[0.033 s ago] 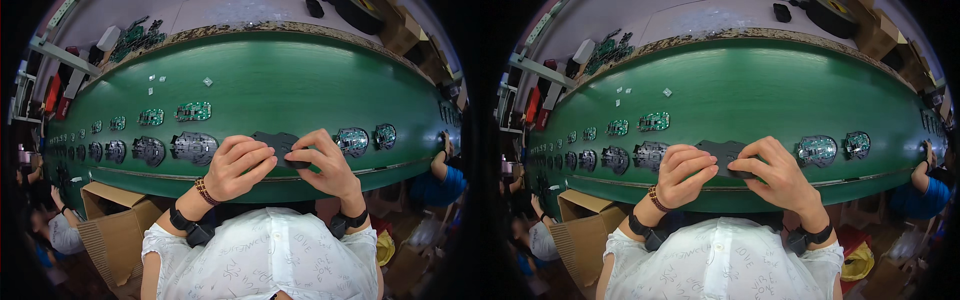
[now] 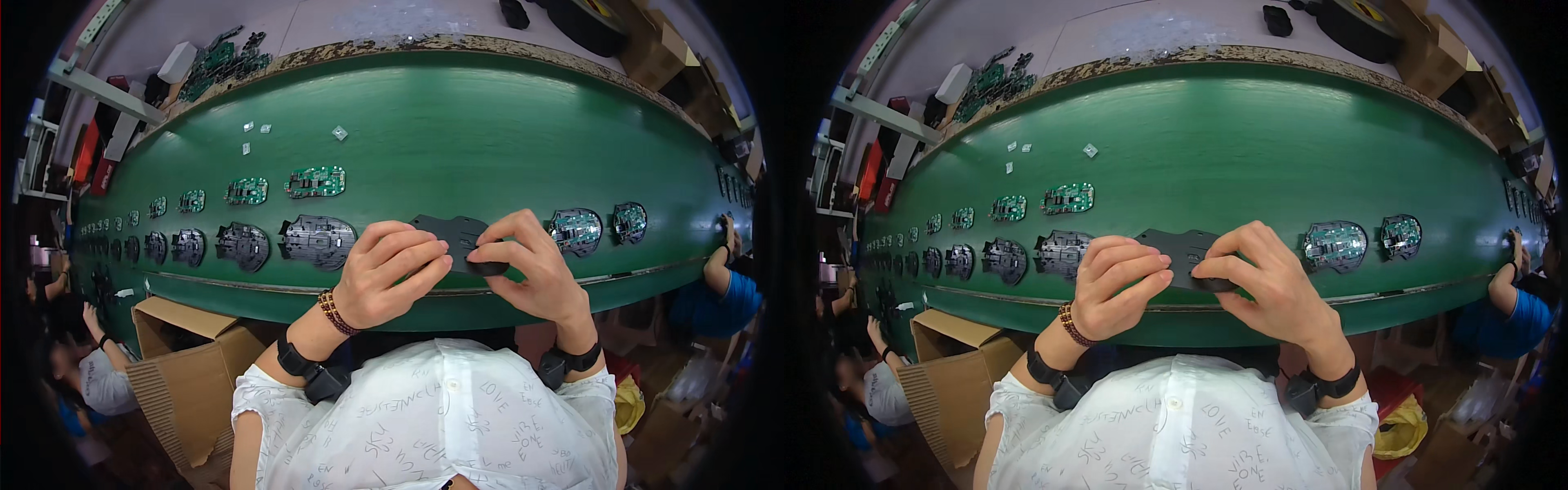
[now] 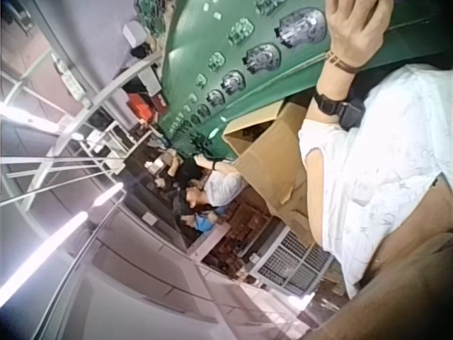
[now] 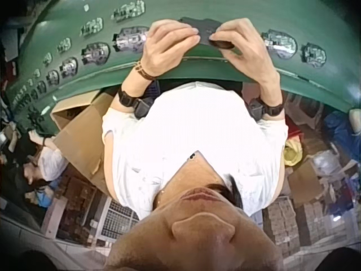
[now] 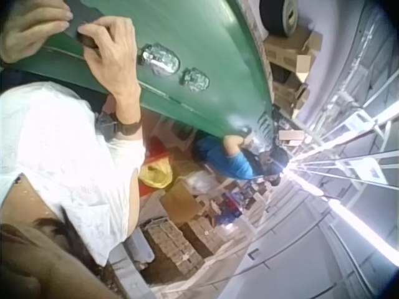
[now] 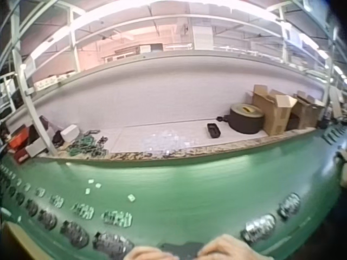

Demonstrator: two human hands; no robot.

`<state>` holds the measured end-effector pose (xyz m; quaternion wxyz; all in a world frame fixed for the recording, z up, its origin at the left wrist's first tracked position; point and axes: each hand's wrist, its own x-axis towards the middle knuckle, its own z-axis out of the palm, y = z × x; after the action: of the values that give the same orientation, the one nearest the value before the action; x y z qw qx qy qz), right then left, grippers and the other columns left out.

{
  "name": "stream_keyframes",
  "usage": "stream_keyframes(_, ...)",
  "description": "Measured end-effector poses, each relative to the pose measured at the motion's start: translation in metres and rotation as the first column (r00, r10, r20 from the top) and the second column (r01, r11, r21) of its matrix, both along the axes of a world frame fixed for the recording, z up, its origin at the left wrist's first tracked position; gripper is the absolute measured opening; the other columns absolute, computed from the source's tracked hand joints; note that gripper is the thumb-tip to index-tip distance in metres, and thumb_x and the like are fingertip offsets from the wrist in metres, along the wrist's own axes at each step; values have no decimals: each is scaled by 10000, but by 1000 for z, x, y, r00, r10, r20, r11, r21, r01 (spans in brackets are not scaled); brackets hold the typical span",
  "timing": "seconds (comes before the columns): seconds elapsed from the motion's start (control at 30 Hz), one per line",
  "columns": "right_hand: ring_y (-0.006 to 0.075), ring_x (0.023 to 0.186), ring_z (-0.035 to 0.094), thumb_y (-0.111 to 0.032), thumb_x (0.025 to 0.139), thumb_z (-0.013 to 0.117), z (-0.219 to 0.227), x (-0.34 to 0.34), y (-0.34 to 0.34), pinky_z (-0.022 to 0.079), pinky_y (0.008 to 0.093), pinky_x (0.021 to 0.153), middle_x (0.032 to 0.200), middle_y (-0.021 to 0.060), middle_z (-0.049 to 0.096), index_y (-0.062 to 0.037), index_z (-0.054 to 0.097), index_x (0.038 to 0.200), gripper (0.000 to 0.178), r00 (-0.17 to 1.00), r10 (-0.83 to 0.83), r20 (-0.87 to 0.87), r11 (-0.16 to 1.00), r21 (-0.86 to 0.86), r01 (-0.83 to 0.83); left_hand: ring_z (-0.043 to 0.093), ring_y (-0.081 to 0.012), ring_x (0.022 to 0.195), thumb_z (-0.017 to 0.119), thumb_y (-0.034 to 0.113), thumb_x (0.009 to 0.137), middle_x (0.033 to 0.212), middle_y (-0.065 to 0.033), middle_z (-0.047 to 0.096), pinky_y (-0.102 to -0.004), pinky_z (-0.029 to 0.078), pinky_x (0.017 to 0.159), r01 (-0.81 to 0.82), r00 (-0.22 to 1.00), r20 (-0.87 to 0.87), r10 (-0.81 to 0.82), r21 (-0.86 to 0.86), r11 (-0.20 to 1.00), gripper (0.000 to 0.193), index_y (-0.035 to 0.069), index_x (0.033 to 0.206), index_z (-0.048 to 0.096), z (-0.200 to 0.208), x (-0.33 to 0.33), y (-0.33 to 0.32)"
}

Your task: The person is assembling small electronic components on a green conveyor belt in an electronics factory.

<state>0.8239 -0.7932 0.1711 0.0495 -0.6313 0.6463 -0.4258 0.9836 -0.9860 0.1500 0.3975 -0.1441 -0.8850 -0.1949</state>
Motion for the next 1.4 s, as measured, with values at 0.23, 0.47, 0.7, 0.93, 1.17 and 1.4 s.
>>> stream_keyframes(0.23, 278, 945, 591, 45, 601, 788, 5, -1, -7, 485, 394, 818, 1031, 58, 609, -102, 700, 1060, 490, 998, 57, 10, 995, 87, -57, 695, -237, 960, 761, -15, 753, 1051, -60, 738, -397, 552, 842, 12, 1000, -4, -12, 3, 1000, 237, 57, 977, 741, -3, 3, -5)
stream_keyframes(0.47, 268, 818, 634, 37, 729, 812, -6, 6, -16, 498, 353, 696, 915, 79, 679, -33, 711, 1028, 324, 993, -103, 60, 991, -84, 108, 695, -274, 935, 736, -92, 801, 1045, -110, 721, -375, 548, 798, -5, 995, 101, -26, 293, 956, 319, 29, 1088, 668, -4, 1, -5)
stream_keyframes(0.7, 118, 754, 626, -40, 907, 765, -10, 21, -17, 497, 282, 669, 892, 84, 712, 31, 691, 1056, 181, 793, -227, 565, 973, 159, 165, 637, -97, 930, 700, -27, 930, 1042, -64, 663, -248, 515, 805, -206, 889, 419, -183, 724, 659, 262, -20, 1175, 609, 6, 3, 0)
stream_keyframes(0.93, 69, 910, 630, -82, 1042, 607, -13, 5, -20, 494, 234, 783, 973, 47, 694, 29, 583, 1267, 252, 486, -169, 857, 978, 207, -25, 623, -93, 925, 718, 59, 928, 993, -54, 652, -257, 494, 839, -292, 832, 452, -323, 850, 439, 376, -3, 1257, 549, -1, -8, -14)
stream_keyframes(1.17, 127, 1020, 664, -27, 1017, 621, -19, 7, -30, 528, 272, 909, 1094, 106, 712, 51, 612, 1213, 212, 515, -231, 826, 971, 226, 73, 635, -108, 937, 716, 95, 950, 1010, -45, 670, -273, 514, 819, -339, 831, 480, -282, 839, 426, 310, 0, 1222, 604, -6, -9, -24)
stream_keyframes(1.4, 187, 999, 678, -50, 1010, 609, -34, -40, 5, 522, 318, 896, 1060, 133, 712, 49, 609, 1151, 172, 726, -464, 508, 879, 366, 305, 671, -234, 876, 730, 149, 913, 1003, -108, 670, -370, 555, 820, -646, 703, 593, 393, 302, 701, 268, 32, 1150, 690, -21, -32, -133)
